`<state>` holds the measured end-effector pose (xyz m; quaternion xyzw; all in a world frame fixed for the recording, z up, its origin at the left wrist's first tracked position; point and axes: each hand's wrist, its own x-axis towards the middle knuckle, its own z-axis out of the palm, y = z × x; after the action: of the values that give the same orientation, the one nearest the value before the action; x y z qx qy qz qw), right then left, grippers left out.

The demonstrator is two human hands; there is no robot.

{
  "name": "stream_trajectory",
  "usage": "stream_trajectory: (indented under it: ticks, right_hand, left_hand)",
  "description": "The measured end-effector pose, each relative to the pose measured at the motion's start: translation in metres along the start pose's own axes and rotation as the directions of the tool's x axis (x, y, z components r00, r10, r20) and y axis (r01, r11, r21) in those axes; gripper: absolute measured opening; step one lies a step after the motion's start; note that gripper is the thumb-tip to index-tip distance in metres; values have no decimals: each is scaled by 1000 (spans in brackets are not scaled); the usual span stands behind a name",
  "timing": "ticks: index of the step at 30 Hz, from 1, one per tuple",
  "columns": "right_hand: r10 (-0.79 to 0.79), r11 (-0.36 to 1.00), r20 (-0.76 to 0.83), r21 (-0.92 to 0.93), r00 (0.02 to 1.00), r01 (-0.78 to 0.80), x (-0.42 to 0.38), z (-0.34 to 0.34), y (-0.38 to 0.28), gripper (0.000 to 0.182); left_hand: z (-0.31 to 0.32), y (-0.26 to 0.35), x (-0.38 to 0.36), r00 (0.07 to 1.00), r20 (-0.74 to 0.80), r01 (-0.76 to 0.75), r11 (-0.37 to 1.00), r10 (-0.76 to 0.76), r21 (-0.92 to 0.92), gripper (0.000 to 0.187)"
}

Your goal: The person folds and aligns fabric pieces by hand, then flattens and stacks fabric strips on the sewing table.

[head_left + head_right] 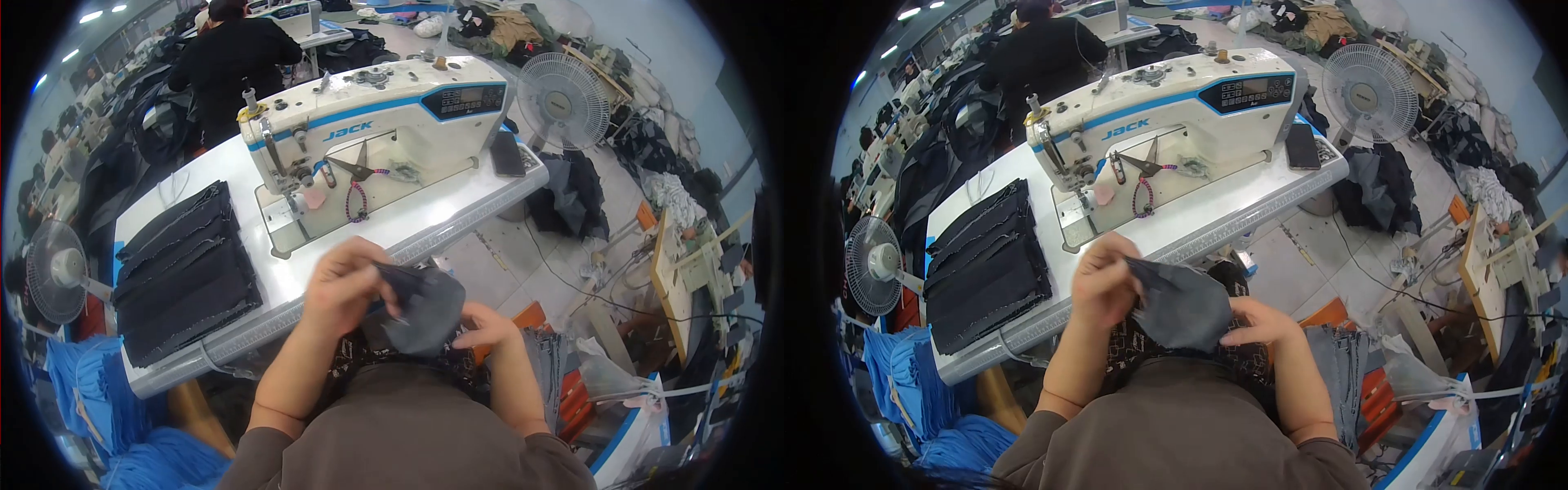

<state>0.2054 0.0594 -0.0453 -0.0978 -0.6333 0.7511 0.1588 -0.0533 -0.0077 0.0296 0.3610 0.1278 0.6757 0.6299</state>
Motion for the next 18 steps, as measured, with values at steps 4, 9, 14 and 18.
stream_trajectory:
  ticks: [4,9,14,18]
  right_hand:
    - [230,969,25,-93,973,-227,-22,-18,8,40]
    - [267,963,-280,32,922,-269,-60,-19,-24,23]
    - [222,893,-100,-379,970,-243,-28,8,-58,17]
    - [169,849,20,-510,985,-135,1,20,-67,19]
  left_hand:
    - [-38,20,-5,894,-348,-244,958,284,153,18]
    - [-56,60,-26,998,-33,56,711,-47,701,40]
    - [4,27,-19,990,-138,139,490,-39,861,52]
    - [-4,-46,-10,835,296,83,638,-464,766,58]
